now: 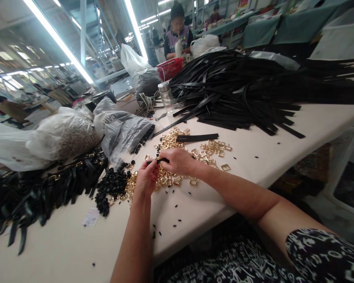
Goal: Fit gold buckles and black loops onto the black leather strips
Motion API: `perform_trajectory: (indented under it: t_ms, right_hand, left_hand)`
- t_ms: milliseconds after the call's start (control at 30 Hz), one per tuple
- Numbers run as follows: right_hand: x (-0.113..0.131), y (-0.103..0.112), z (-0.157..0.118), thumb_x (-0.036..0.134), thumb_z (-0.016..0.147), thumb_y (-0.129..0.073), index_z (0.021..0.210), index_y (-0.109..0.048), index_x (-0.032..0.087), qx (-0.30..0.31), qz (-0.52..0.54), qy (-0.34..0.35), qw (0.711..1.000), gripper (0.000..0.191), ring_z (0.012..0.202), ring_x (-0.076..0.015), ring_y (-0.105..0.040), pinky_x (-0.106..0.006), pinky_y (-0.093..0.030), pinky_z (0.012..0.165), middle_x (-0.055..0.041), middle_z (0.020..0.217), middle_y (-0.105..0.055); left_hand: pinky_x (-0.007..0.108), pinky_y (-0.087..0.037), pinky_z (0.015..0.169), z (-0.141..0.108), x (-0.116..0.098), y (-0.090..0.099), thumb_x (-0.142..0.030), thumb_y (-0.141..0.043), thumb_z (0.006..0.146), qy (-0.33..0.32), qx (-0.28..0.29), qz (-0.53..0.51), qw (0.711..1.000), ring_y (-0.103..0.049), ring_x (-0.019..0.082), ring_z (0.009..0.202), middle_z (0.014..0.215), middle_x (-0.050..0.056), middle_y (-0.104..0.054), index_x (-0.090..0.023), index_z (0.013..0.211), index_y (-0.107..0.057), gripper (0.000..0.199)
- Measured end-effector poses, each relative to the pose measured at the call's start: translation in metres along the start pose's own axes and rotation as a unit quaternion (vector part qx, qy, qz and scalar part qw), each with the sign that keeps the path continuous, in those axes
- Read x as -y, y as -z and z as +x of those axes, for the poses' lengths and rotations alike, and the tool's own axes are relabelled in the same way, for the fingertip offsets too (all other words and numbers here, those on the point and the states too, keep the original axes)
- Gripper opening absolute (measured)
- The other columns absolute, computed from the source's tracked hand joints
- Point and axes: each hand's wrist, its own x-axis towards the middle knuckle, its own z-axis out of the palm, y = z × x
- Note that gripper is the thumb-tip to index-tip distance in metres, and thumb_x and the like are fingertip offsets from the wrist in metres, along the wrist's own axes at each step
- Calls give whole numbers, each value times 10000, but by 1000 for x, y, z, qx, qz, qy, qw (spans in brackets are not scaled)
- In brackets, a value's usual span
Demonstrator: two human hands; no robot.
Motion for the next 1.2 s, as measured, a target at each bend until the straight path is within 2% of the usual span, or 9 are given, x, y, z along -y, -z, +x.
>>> perform_trajectory:
  t_ms: [167, 267, 467, 667, 833, 967, 1200]
  right_hand:
    - [-8, 12, 3, 231, 766, -528, 833, -682, 170, 72, 64, -4, 995, 178, 619, -114, -446, -247, -260, 578, -23, 700, -625]
    - [-12, 17, 5, 208, 766, -512, 807, -668, 162, 92, 77, 13, 993, 168, 609, -108, -423, -241, -263, 581, -11, 663, -590]
    - [-9, 1, 4, 186, 789, -482, 798, -625, 160, 47, 97, 6, 994, 145, 613, -107, -422, -239, -278, 591, -6, 672, -570]
    - [-8, -13, 2, 197, 799, -491, 787, -614, 167, 11, 103, -8, 995, 128, 637, -111, -436, -237, -292, 612, -6, 705, -589]
    - [-8, -7, 4, 171, 795, -490, 791, -624, 156, 30, 127, -9, 991, 135, 615, -101, -423, -228, -289, 600, 8, 670, -569]
    - [-9, -1, 5, 154, 789, -500, 807, -643, 149, 43, 150, -8, 988, 145, 611, -95, -430, -222, -288, 593, 17, 663, -572]
    - [-8, 4, 4, 127, 757, -520, 861, -679, 160, 51, 158, 10, 986, 193, 653, -103, -492, -213, -331, 632, 10, 713, -621]
  left_hand:
    - [121, -441, 543, -1, -3, 2, -189, -842, 544, -32, -3, -1, 999, -554, 32, 557, 641, -42, -587, -144, 684, -615, 270]
    - [107, -447, 549, 0, -3, 2, -173, -834, 547, -51, -20, -23, 998, -551, 19, 549, 644, -51, -584, -143, 684, -609, 266]
    - [84, -459, 550, 0, 0, -5, -142, -801, 588, -17, -34, -69, 997, -572, 8, 549, 670, -50, -619, -150, 733, -581, 264]
    - [79, -479, 562, 0, 4, -6, -119, -780, 626, 15, -16, -81, 996, -601, 10, 561, 704, -32, -655, -139, 736, -598, 213]
    - [100, -455, 475, 2, 0, 1, -149, -821, 606, 27, -18, -50, 998, -610, 45, 532, 639, -21, -646, -135, 736, -614, 245]
    - [124, -459, 473, 1, -4, 6, -222, -845, 598, 26, -10, -23, 999, -658, 90, 590, 651, -6, -659, -143, 760, -613, 293]
    - [116, -417, 455, -9, -10, 2, -222, -878, 528, 69, 25, -26, 997, -542, 38, 510, 618, -31, -601, -129, 747, -621, 351]
